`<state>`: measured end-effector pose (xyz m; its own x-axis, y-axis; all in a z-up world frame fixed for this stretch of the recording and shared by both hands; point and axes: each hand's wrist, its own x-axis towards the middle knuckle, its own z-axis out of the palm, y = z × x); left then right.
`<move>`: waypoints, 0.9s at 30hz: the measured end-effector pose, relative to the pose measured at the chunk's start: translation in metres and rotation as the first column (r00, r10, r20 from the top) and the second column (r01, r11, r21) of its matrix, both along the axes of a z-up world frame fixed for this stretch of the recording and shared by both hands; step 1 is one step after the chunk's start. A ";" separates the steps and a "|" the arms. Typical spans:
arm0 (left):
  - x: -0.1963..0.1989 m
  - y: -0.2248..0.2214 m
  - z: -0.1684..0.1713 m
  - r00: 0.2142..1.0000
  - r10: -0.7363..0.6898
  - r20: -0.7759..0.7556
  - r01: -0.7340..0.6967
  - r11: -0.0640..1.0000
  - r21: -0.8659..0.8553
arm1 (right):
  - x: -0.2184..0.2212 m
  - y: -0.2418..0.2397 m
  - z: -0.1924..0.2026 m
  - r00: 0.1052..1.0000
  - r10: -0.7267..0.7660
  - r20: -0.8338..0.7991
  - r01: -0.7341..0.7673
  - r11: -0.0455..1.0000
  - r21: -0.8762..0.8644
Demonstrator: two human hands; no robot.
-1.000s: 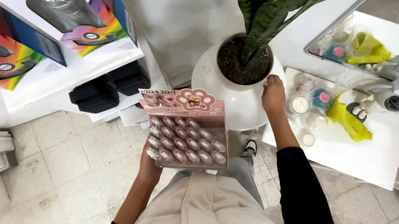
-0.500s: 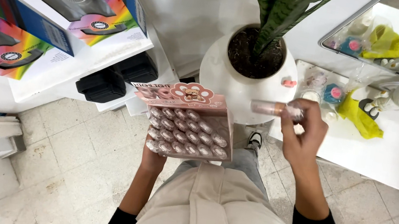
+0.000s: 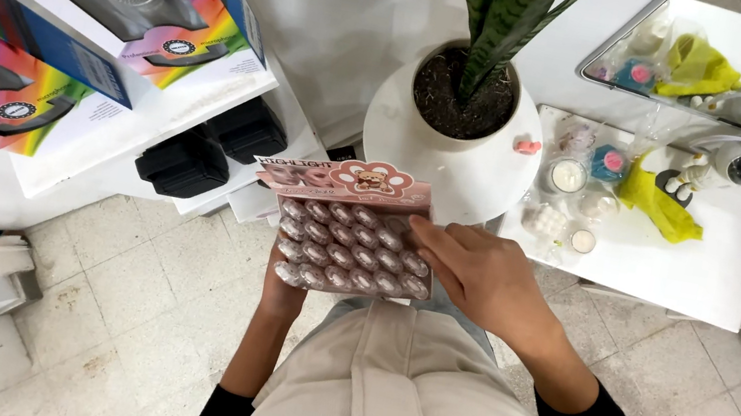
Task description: The person walks through a retail store and places cosmetic highlighter tubes into a display box on a shelf. They pick up individual tubes from a table and insert them one by one into the packaging until the box is full.
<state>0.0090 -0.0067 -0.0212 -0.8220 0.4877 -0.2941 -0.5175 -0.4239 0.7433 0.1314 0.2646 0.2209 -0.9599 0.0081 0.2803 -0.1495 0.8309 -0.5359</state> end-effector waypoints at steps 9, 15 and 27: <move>0.002 0.009 0.043 0.996 -0.074 -0.057 0.068 0.992 -0.104 | 0.003 -0.007 -0.002 0.980 0.025 0.199 -0.064 0.979 0.193; 0.007 0.019 0.063 0.989 -0.083 -0.123 0.077 0.996 -0.055 | 0.001 -0.005 -0.004 0.956 -0.019 0.294 -0.042 0.979 0.202; -0.004 0.044 0.067 0.976 -0.154 -0.156 0.153 0.988 -0.017 | 0.032 0.018 -0.023 0.947 -0.318 0.042 0.315 0.895 -0.315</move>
